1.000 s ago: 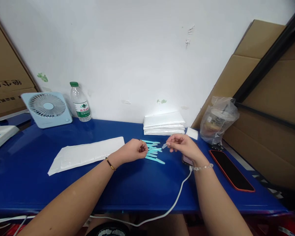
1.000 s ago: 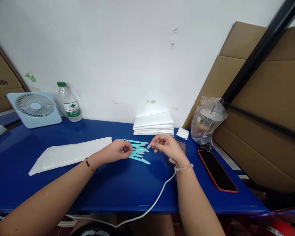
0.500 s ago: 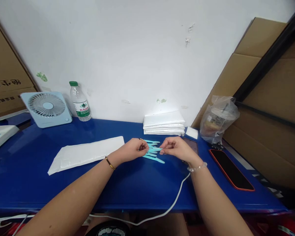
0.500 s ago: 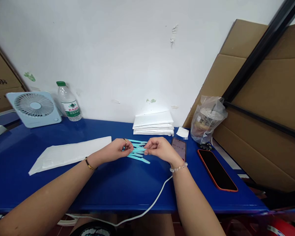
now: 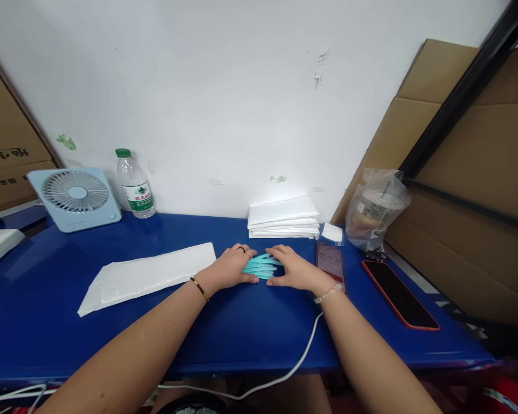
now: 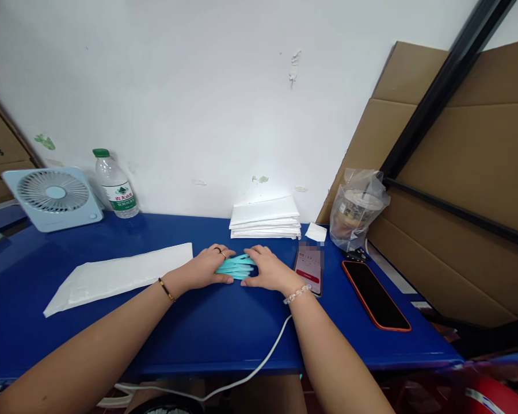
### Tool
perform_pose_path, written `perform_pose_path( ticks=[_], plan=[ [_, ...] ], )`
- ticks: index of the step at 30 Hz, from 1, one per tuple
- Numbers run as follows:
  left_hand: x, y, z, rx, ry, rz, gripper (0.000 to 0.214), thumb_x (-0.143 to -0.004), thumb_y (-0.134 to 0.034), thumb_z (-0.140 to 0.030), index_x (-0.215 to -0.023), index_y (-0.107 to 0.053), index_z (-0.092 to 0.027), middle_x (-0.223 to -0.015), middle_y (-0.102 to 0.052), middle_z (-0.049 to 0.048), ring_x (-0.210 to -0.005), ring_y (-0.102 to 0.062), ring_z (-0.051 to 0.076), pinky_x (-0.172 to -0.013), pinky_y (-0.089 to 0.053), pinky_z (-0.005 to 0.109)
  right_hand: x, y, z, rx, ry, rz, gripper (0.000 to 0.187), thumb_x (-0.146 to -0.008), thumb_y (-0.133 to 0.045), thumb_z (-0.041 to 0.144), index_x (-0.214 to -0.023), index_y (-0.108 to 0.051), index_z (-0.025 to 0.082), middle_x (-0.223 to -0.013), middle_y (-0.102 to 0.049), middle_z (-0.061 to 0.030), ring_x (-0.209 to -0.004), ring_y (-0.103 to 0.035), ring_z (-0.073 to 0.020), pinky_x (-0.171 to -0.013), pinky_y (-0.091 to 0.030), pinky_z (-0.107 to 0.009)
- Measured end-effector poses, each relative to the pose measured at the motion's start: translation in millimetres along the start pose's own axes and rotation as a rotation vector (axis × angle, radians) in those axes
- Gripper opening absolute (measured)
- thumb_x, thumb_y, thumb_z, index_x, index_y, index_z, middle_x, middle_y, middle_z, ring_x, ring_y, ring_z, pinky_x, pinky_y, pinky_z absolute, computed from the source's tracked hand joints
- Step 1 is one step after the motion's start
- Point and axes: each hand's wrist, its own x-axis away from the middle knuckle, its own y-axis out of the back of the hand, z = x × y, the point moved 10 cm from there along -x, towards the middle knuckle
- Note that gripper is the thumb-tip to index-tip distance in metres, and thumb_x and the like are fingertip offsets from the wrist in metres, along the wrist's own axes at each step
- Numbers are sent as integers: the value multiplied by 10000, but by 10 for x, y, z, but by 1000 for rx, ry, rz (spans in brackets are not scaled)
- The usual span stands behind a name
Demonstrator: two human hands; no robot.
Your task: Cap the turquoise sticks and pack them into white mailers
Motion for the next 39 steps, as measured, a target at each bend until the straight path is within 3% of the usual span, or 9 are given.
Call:
perform_pose_path(
  ticks=[8,15,20,23,26,30,34,37,39],
  plan=[
    [-26,-90,-255,-187,-51,-41,152,-802,-495,-237,-911,-544,-144,-927,-580,113,-899,-518,239,-804,-417,345,-92,-109,199,396,27,12,194,-676,-597,189,-861,-555,150,-913,-548,-91,-922,-503,-247,-808,-426,-339],
    [5,-36,-232,-151,20,-117,246,-754,-524,-207,-989,-504,-137,-979,-595,135,-920,-563,268,-776,-440,356,-138,-91,399,577,15,113,314,-710,-566,205,-1017,-518,159,-959,-632,-103,-805,-599,-242,-668,-440,-316],
    [13,344,-192,235,84,-320,242,-808,-498,-285,-1016,-499,-161,-911,-643,86,-838,-608,233,-701,-445,310,-260,487,952,678,59,110,287,-690,-563,102,-968,-581,171,-891,-655,-102,-795,-615,-243,-611,-402,-288],
    [78,555,-211,496,85,-507,220,-822,-497,-341,-953,-511,-165,-912,-642,59,-819,-595,197,-683,-449,285,-281,836,1406,645,147,63,374,-673,-668,282,-1026,-584,191,-942,-645,-91,-814,-600,-243,-616,-400,-285],
    [157,464,-225,661,138,-523,229,-833,-474,-383,-849,-541,-164,-770,-633,37,-723,-585,179,-642,-455,292,-285,869,1679,616,162,38,378,-735,-621,455,-1008,-614,193,-921,-653,-98,-811,-601,-253,-640,-411,-308],
    [262,104,-338,756,129,-374,296,-803,-523,-427,-669,-539,-164,-626,-596,39,-633,-582,174,-621,-458,300,-303,527,1660,637,61,58,467,-829,-476,552,-773,-667,129,-781,-652,-166,-781,-620,-301,-655,-423,-363],
    [385,-38,-434,906,71,-274,337,-786,-540,-494,-706,-512,-168,-545,-554,6,-531,-547,138,-561,-440,276,-194,507,1463,299,16,-66,465,-807,-481,595,-849,-646,163,-815,-654,-125,-808,-609,-266,-689,-445,-354],
    [477,-28,-465,1172,73,-186,368,-776,-547,-530,-714,-428,-187,-443,-392,-78,-382,-374,69,-430,-333,212,27,684,1269,-370,99,-239,498,-799,-517,565,-1150,-535,213,-997,-625,-90,-940,-578,-219,-780,-459,-334],
    [531,-140,-645,1451,19,41,364,-746,-611,-479,-703,-391,-192,-438,-295,-110,-345,-229,30,-379,-224,171,155,545,1239,-810,186,-148,653,-725,-623,540,-1263,-442,217,-1117,-585,-105,-1020,-554,-225,-845,-450,-361]
  ],
)
